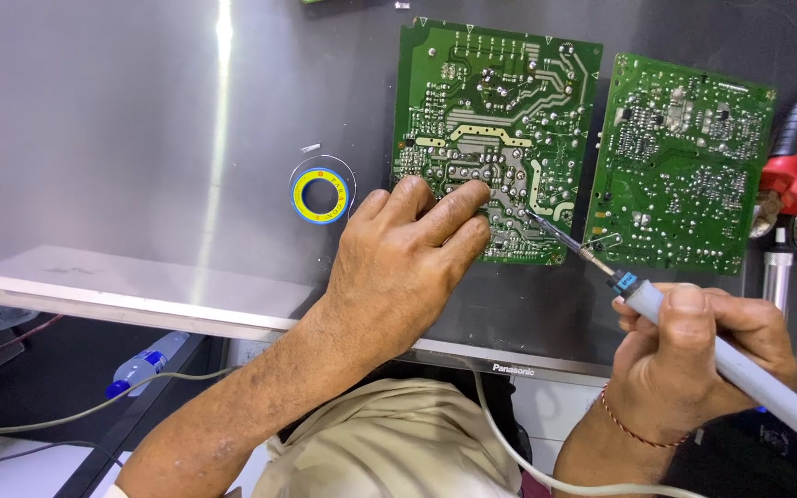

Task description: The person uses a soldering iron and solder wire to work on a green circuit board placed on a metallic workbench. They apply solder to various points on the board, occasionally repositioning the board and feeding solder wire to the tip of the iron.

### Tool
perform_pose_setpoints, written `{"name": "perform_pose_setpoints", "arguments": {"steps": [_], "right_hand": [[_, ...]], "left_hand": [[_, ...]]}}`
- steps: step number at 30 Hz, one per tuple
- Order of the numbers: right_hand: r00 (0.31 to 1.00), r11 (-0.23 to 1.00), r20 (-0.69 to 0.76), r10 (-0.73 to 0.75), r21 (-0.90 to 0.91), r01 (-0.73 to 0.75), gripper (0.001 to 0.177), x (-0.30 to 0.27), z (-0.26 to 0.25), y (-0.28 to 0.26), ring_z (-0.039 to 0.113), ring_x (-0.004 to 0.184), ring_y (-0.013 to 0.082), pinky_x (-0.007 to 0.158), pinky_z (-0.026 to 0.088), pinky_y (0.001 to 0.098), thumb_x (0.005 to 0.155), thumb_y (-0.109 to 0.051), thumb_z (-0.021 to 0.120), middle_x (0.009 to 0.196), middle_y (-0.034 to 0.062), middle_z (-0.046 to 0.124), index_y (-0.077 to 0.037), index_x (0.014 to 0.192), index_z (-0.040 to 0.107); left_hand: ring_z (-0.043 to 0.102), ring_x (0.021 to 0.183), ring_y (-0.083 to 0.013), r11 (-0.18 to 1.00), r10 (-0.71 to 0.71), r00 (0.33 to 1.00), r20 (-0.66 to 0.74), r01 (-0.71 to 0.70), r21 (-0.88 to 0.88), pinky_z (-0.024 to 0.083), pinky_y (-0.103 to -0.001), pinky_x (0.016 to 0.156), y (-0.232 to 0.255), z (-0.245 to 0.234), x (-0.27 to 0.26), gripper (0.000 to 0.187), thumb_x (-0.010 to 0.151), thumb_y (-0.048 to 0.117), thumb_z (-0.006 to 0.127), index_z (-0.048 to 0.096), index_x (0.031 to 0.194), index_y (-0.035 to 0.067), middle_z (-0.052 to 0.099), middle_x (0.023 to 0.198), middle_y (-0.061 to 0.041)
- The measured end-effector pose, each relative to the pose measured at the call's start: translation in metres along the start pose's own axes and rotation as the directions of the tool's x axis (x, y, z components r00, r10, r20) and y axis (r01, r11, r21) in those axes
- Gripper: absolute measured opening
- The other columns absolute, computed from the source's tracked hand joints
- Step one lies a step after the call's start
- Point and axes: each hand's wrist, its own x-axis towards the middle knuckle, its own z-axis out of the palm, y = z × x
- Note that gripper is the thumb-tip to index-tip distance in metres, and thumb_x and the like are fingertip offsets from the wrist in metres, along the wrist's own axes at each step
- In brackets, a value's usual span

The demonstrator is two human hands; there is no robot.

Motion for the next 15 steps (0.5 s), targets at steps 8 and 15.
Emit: {"name": "perform_pose_setpoints", "arguments": {"steps": [8, 15], "right_hand": [[0.995, 0.996, 0.057, -0.079, -0.026, 0.081, 0.018, 0.002, 0.000, -0.001, 0.057, 0.052, 0.0258, 0.047, 0.042, 0.0293, 0.090, -0.005, 0.059, 0.066, 0.0211, 0.054, -0.003, 0.084, 0.042], [0.953, 0.973, 0.209, -0.218, -0.032, 0.229, 0.016, 0.005, -0.024, 0.017, 0.062, 0.065, 0.0335, 0.055, 0.047, 0.0347, 0.090, 0.002, 0.061, 0.066, 0.0137, 0.045, 0.001, 0.086, 0.046]], "left_hand": [[0.045, 0.076, -0.0210, 1.000, 0.000, 1.000, -0.005, 0.000, -0.002, 0.035, -0.033, 0.060, 0.000, 0.001, -0.001, 0.019, 0.093, 0.000, 0.059, 0.054, 0.083, 0.015, 0.064, 0.117, 0.005], [0.045, 0.077, -0.0211, 1.000, 0.007, 1.000, -0.004, -0.007, -0.015, 0.035, -0.033, 0.061, -0.001, 0.002, -0.002, 0.019, 0.096, 0.002, 0.061, 0.055, 0.084, 0.014, 0.064, 0.118, 0.004]]}}
